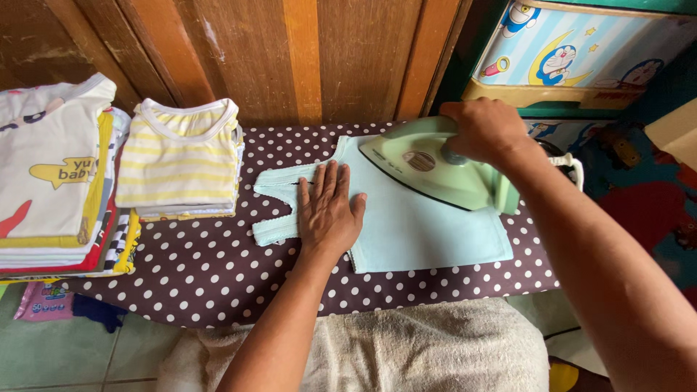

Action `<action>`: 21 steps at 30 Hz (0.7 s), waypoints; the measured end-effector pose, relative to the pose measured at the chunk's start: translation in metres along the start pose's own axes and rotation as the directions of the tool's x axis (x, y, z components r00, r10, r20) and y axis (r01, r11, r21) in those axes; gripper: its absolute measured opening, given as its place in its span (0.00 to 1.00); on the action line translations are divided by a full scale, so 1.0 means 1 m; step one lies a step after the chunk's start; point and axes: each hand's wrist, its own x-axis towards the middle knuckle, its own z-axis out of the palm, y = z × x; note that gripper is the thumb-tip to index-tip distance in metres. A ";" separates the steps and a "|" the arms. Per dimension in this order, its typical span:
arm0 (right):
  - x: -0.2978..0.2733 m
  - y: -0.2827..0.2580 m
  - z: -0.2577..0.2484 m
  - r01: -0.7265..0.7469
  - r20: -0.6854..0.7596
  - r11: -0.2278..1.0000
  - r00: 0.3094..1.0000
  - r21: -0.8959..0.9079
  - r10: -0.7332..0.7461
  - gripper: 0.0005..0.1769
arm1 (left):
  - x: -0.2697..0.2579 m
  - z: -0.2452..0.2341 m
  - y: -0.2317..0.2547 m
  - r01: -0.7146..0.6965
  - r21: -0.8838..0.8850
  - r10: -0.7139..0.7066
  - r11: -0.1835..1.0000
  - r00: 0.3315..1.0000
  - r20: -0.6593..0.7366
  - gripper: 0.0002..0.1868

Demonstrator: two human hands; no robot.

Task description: The person irons a light blue baby onesie on a polka-dotted ironing board, then folds it and places it on a stack. They then iron a blue patterned baby onesie, fold it, and place it on the same stack.

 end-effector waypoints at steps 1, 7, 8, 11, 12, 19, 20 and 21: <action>0.004 -0.007 0.000 0.009 -0.026 1.000 1.000 0.025 -0.008 0.23 | 0.000 0.000 -0.001 0.000 -0.003 0.000 1.000 1.000 -0.002 0.36; 0.030 -0.047 -0.001 0.005 -0.099 0.995 0.995 0.097 0.004 0.17 | 0.001 0.001 0.000 -0.011 -0.018 0.011 1.000 1.000 -0.021 0.36; 0.031 -0.052 -0.001 0.007 -0.095 0.994 0.995 0.106 0.003 0.16 | 0.001 0.002 0.000 -0.019 -0.013 0.018 1.000 0.999 -0.033 0.36; 0.016 -0.060 -0.004 0.016 -0.058 0.993 0.998 0.115 -0.010 0.16 | -0.004 0.004 -0.001 -0.020 -0.026 0.018 0.999 0.998 -0.062 0.35; 0.008 -0.061 -0.005 0.021 -0.044 0.993 0.999 0.114 -0.016 0.16 | -0.003 0.004 -0.002 -0.017 -0.034 0.015 0.999 0.997 -0.075 0.35; -0.015 -0.067 -0.002 -0.067 -0.073 0.993 0.995 0.095 0.074 0.14 | -0.004 0.009 -0.004 -0.026 -0.036 0.022 0.999 0.996 -0.092 0.35; -0.011 -0.068 -0.003 -0.072 -0.087 0.993 0.993 0.094 0.081 0.13 | -0.003 0.008 -0.004 -0.029 -0.028 0.026 0.999 0.995 -0.095 0.35; -0.008 -0.069 -0.005 -0.078 -0.100 0.993 0.991 0.094 0.088 0.13 | -0.003 0.007 -0.004 -0.033 -0.020 0.030 0.999 0.995 -0.098 0.35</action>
